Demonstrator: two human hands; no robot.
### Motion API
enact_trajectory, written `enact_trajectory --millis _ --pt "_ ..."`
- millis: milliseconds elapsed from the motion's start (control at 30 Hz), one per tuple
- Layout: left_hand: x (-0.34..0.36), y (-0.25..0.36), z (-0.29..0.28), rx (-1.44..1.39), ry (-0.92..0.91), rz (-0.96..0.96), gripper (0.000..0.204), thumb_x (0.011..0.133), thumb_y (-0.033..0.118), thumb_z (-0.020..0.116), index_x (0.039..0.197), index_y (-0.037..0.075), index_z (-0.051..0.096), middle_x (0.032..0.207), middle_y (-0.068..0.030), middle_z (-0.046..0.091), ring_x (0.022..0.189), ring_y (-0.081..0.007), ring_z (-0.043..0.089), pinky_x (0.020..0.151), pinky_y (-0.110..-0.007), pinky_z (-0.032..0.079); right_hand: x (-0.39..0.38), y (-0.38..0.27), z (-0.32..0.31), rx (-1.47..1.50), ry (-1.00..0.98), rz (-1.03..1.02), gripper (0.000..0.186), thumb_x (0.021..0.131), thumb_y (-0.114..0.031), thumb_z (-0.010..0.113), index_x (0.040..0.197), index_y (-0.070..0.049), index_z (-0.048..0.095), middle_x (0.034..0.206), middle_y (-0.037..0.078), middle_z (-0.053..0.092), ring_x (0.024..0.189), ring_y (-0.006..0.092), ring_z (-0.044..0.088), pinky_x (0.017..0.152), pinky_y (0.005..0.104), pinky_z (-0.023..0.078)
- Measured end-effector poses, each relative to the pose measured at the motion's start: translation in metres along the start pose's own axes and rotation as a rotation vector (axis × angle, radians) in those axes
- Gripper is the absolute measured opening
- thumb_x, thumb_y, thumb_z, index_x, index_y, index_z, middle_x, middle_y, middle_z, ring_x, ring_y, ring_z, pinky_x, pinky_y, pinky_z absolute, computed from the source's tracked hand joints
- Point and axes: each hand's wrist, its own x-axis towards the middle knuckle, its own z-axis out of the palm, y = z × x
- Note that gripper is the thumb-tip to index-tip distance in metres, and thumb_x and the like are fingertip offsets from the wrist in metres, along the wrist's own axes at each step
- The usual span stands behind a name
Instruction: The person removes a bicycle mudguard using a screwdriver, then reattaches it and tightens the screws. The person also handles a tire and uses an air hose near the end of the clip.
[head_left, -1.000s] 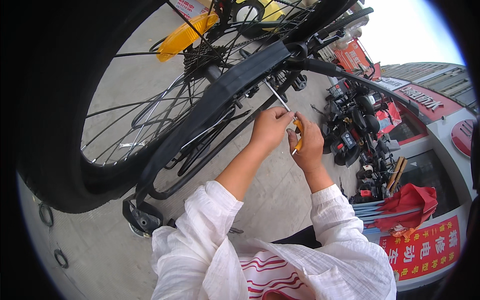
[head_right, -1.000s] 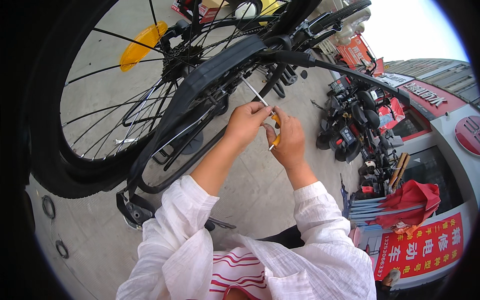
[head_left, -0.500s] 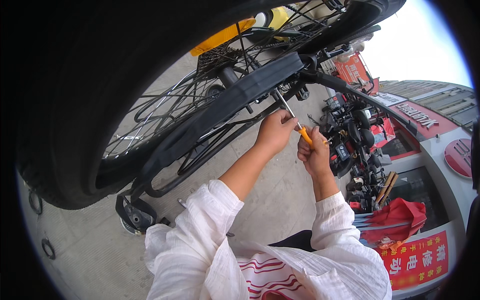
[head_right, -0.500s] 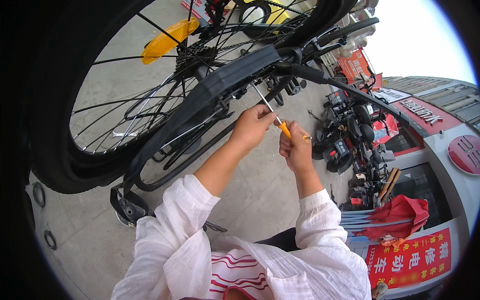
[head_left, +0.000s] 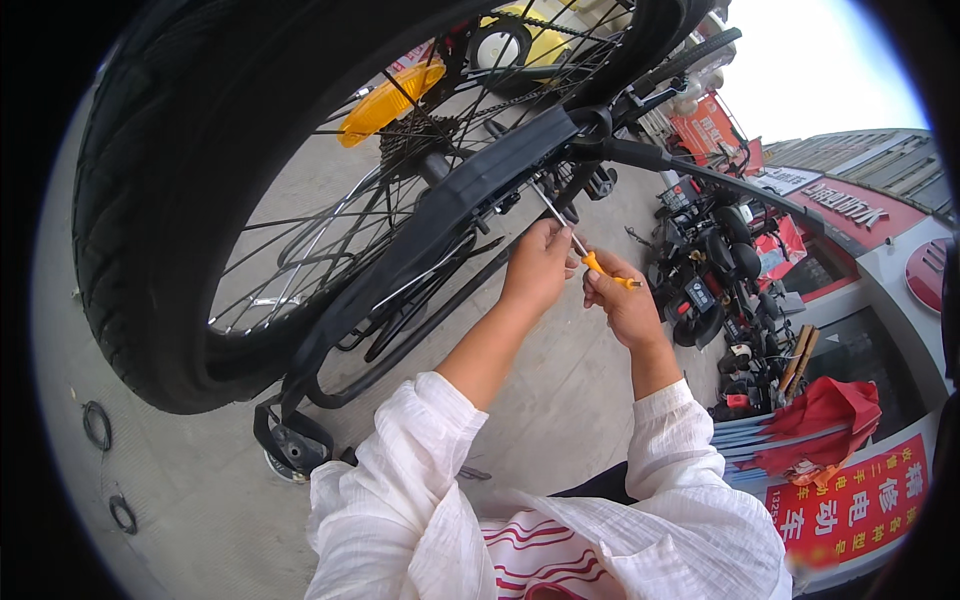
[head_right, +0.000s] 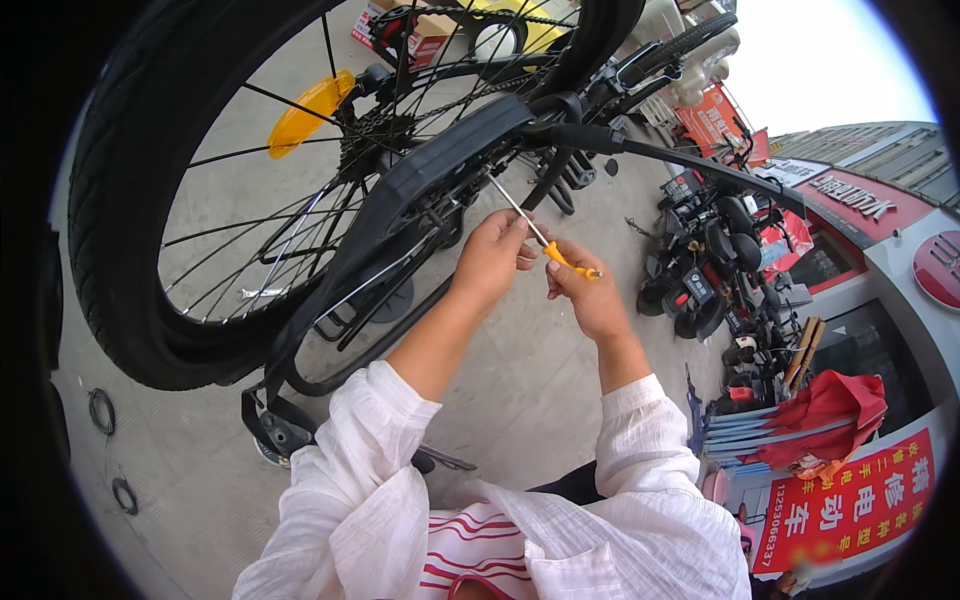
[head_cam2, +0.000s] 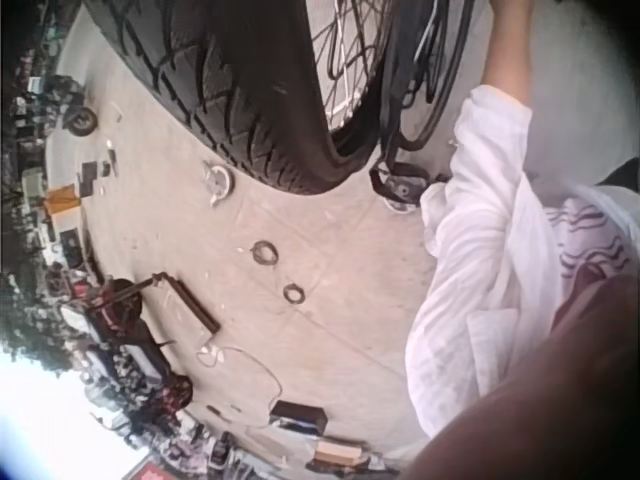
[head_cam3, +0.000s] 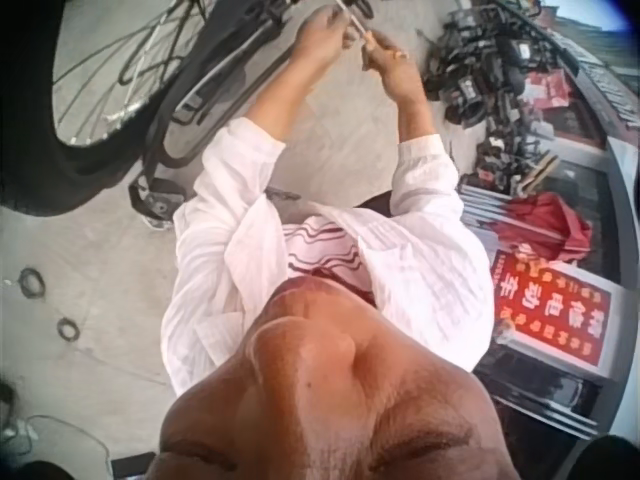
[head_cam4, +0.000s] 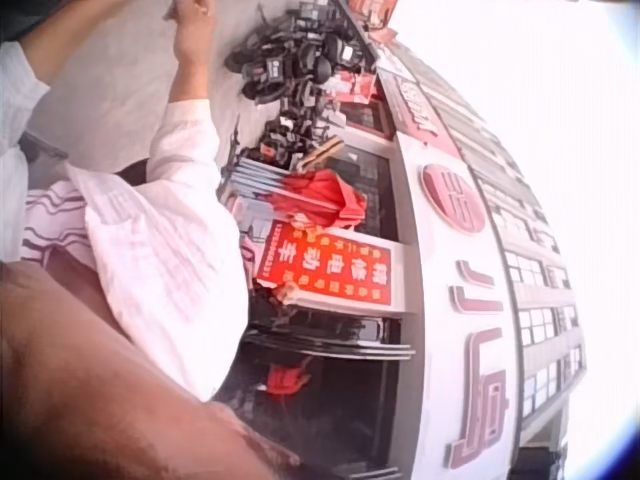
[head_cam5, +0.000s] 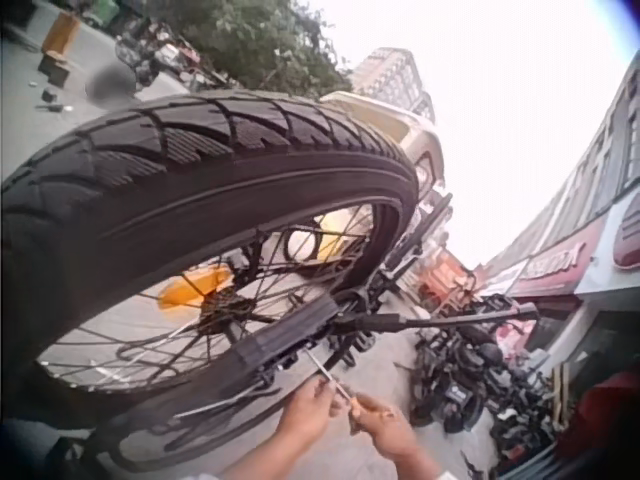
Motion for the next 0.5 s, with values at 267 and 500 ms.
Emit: enact_trajectory --millis 267,500 --pt "-0.007 -0.005 0.003 -0.026 0.119 -0.046 0.026 0.105 0.021 0.039 0.112 0.003 0.057 0.094 -0.0046 0.068 0.074 -0.0053 0.054 0.067 -0.022 0.049 -0.027 0.016 0.004 -0.379 0.081 -0.125 0.032 0.095 -0.011 0.059 0.127 -0.005 0.059 0.097 0.008 0.067 0.084 0.0173 0.062 0.076 0.0307 0.050" --pt "-0.009 -0.026 0.006 -0.180 0.383 0.038 0.027 0.103 0.023 0.037 0.099 0.002 0.054 0.080 -0.0066 0.065 0.057 -0.0091 0.050 0.055 -0.026 0.043 -0.034 0.014 0.037 -0.629 0.165 -0.346 0.032 0.091 -0.008 0.061 0.123 -0.007 0.060 0.111 0.018 0.067 0.098 0.0364 0.064 0.084 0.0399 0.052"
